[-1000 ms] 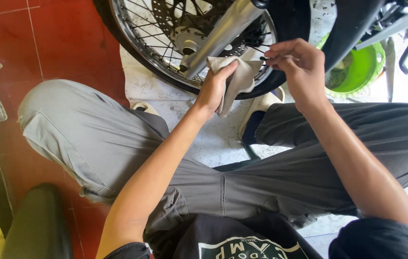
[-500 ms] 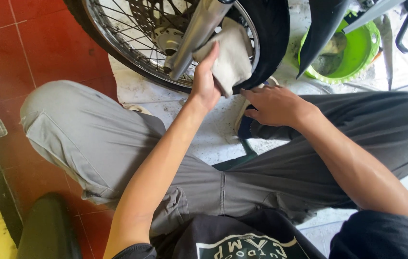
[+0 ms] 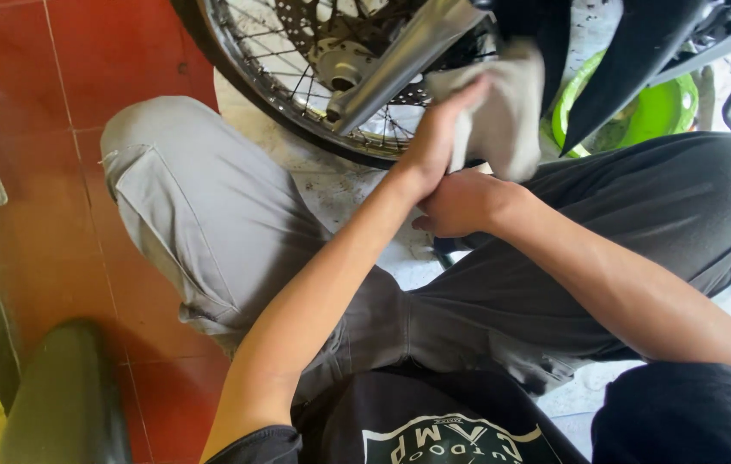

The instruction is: The person sits on the floor and wipes the front wheel, brake disc, and fork of a motorcycle using a cloth. They rotate the wheel to access different areas and continue wiping the components throughout the video.

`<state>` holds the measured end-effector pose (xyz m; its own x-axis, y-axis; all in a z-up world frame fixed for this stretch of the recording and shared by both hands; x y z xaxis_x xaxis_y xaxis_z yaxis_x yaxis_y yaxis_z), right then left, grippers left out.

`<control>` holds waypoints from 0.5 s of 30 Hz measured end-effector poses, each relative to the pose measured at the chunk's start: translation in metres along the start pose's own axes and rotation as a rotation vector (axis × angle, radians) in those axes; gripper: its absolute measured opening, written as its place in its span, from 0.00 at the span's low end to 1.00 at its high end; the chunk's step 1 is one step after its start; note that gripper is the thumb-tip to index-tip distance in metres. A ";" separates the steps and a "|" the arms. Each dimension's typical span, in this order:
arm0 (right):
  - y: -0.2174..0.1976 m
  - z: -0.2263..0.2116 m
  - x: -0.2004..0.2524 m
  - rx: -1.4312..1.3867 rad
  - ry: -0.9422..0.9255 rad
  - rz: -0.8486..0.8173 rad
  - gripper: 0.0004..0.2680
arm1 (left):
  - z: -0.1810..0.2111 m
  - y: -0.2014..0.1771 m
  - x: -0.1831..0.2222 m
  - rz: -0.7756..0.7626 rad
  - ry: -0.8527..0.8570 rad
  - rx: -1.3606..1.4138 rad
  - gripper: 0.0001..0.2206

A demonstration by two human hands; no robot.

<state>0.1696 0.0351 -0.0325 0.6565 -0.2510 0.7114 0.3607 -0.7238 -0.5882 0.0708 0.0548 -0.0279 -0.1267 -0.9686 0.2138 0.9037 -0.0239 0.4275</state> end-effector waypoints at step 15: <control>-0.039 -0.069 -0.049 -0.066 -0.239 -0.010 0.12 | 0.082 -0.124 0.102 0.293 0.372 0.048 0.25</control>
<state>0.0780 0.0313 -0.0176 0.7941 -0.0899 0.6011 0.3291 -0.7679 -0.5496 -0.0875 -0.0210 0.0134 0.2937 -0.9559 0.0064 0.8585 0.2667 0.4381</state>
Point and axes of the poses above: each hand's wrist, its own x-axis away from the middle knuckle, its own y-axis out of the palm, z = x × y, the point moved 1 cm from there along -x, towards the middle knuckle, and after that the axes turned 13 degrees about -x, right-handed, at the moved point
